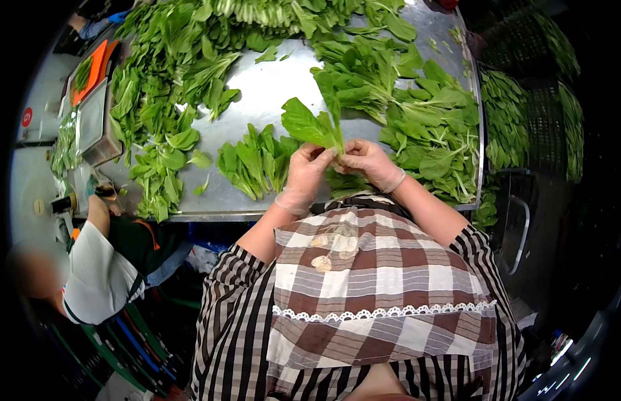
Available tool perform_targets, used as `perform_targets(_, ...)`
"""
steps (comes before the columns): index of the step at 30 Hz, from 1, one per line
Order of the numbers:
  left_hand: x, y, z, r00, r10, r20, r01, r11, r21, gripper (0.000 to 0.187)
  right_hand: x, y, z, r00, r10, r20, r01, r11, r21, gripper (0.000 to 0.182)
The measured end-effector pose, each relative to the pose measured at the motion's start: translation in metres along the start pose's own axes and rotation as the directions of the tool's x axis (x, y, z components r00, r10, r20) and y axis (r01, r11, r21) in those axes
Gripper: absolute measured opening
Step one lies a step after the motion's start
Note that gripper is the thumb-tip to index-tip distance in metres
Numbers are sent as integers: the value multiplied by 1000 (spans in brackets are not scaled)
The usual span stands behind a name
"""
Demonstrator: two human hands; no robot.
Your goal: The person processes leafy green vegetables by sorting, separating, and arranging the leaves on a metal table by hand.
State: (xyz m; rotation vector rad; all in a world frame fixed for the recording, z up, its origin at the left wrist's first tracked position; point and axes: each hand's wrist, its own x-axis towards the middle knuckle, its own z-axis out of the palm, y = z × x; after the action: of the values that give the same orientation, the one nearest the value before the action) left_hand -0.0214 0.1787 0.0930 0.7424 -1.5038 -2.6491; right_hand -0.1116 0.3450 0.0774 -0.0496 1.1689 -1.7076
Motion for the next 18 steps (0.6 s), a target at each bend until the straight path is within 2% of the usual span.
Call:
perform_targets(4,0,-6,2,1000,7,23,-7,1000,13,24,-4,-5,2,998,-35,-56,29,995,-94,22)
perform_targets(7,1,-10,1,1000,-11,22,9,994,108,25,-4,-1,-4,996,-63,-65,55,991,-118,24)
perform_targets(9,2,-12,1,999,-27,33,23,992,122,22,-4,3,-8,983,-169,-70,148,960,-236,24)
perform_targets(11,2,-12,3,996,-35,76,26,994,108,23,-2,7,-12,949,-296,-113,220,873,-435,24)
perform_targets(13,7,-15,4,992,-76,97,71,996,50,25,-2,9,-17,926,-353,-135,263,857,-443,24)
perform_targets(15,-1,-11,12,988,-61,139,49,995,87,27,-30,-7,-7,935,-298,-192,241,931,-272,21)
perform_targets(18,0,-15,7,967,-43,252,2,987,162,28,-72,-26,-22,808,-492,-323,372,852,-367,18)
